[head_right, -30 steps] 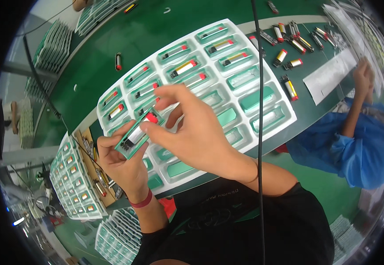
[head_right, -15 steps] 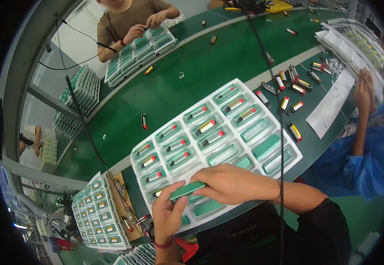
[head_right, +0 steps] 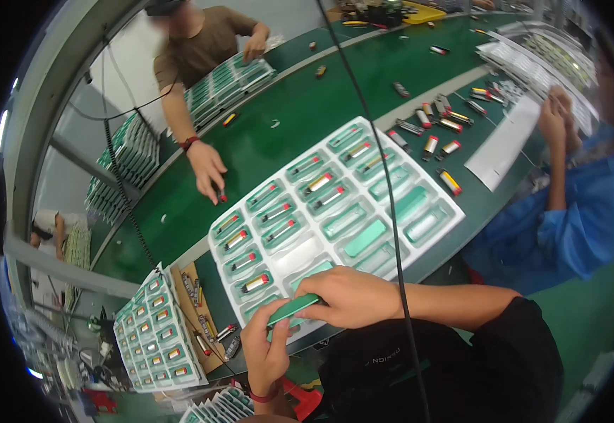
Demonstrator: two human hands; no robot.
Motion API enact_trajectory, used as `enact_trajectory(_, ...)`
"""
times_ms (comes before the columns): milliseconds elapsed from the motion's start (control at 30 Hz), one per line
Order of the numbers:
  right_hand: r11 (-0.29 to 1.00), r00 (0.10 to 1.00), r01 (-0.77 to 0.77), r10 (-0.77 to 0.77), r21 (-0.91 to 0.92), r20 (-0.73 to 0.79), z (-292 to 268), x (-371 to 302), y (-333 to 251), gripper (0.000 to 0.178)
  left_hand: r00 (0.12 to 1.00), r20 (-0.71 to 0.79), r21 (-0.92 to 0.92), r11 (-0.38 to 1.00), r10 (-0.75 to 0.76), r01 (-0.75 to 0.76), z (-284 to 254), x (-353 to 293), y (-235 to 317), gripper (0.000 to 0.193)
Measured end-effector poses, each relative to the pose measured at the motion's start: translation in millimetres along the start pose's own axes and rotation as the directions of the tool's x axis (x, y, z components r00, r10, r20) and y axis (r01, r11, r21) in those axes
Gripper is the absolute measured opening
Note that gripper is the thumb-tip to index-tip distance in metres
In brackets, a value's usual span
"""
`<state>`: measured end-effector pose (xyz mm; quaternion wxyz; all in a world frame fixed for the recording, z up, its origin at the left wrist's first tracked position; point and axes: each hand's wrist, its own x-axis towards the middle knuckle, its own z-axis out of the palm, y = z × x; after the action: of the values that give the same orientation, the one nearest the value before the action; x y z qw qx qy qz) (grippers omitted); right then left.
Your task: Assembling small electronic battery packs into plastic housing trays.
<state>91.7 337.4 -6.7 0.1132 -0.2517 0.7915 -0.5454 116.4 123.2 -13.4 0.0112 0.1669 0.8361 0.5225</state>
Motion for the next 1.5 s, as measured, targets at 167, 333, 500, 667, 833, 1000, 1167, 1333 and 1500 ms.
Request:
enact_trajectory(167, 0.97, 0.986, 0.114, -0.136, -0.216, -0.091, 25.7, -5.3, 18.1, 0.022, 0.993, -0.093, 0.069, 0.996, 0.067, -0.06, 7.7, -10.1, -6.7, 0.022)
enact_trajectory(333, 0.998, 0.975, 0.063, -0.066, -0.024, -0.212, 38.4, -19.4, 4.1, 0.023, 0.996, -0.043, -0.032, 0.997, 0.073, -0.075, 1.0, -16.6, -22.6, 0.024)
enact_trajectory(500, 0.961, 0.95, 0.204, -0.24, -0.187, -0.198, 33.4, -31.2, 9.1, 0.023, 0.999, 0.012, -0.004, 0.999, 0.042, -0.041, 2.4, -22.3, -10.3, 0.024)
enact_trajectory(667, 0.842, 0.944, 0.276, -0.328, -0.463, -0.032, 28.7, -27.2, -7.9, 0.023, 0.96, 0.038, 0.232, 0.933, 0.276, -0.277, -9.2, -22.0, 5.5, 0.025)
enact_trajectory(833, 0.861, 0.931, 0.321, -0.363, -0.394, -0.036, 23.6, -13.5, -10.7, 0.026, 0.994, -0.056, 0.087, 0.992, 0.098, -0.093, -17.4, -14.5, 19.6, 0.028)
enact_trajectory(1000, 0.94, 0.961, 0.228, -0.259, -0.254, -0.098, 12.4, 13.6, -5.7, 0.03, 0.996, -0.049, 0.17, 0.983, 0.074, -0.064, -26.0, 8.2, 24.9, 0.03)
enact_trajectory(1167, 0.87, 0.946, 0.201, -0.292, -0.45, -0.141, -23.2, 52.1, 27.1, 0.023, 1.0, 0.006, 0.228, 0.974, -0.02, 0.018, -43.4, 60.9, 18.2, 0.036)
enact_trajectory(1333, 0.713, 0.953, 0.166, -0.294, -0.681, -0.076, -31.1, 83.5, 63.1, 0.015, 0.899, -0.414, 0.323, 0.901, -0.14, 0.289, -96.7, 52.4, -23.6, 0.026)
enact_trajectory(1500, 0.659, 0.944, 0.235, -0.331, -0.715, 0.005, -18.1, 83.5, 78.7, 0.011, 0.857, -0.401, 0.424, 0.764, -0.323, 0.486, -127.5, 4.7, -47.5, 0.017)
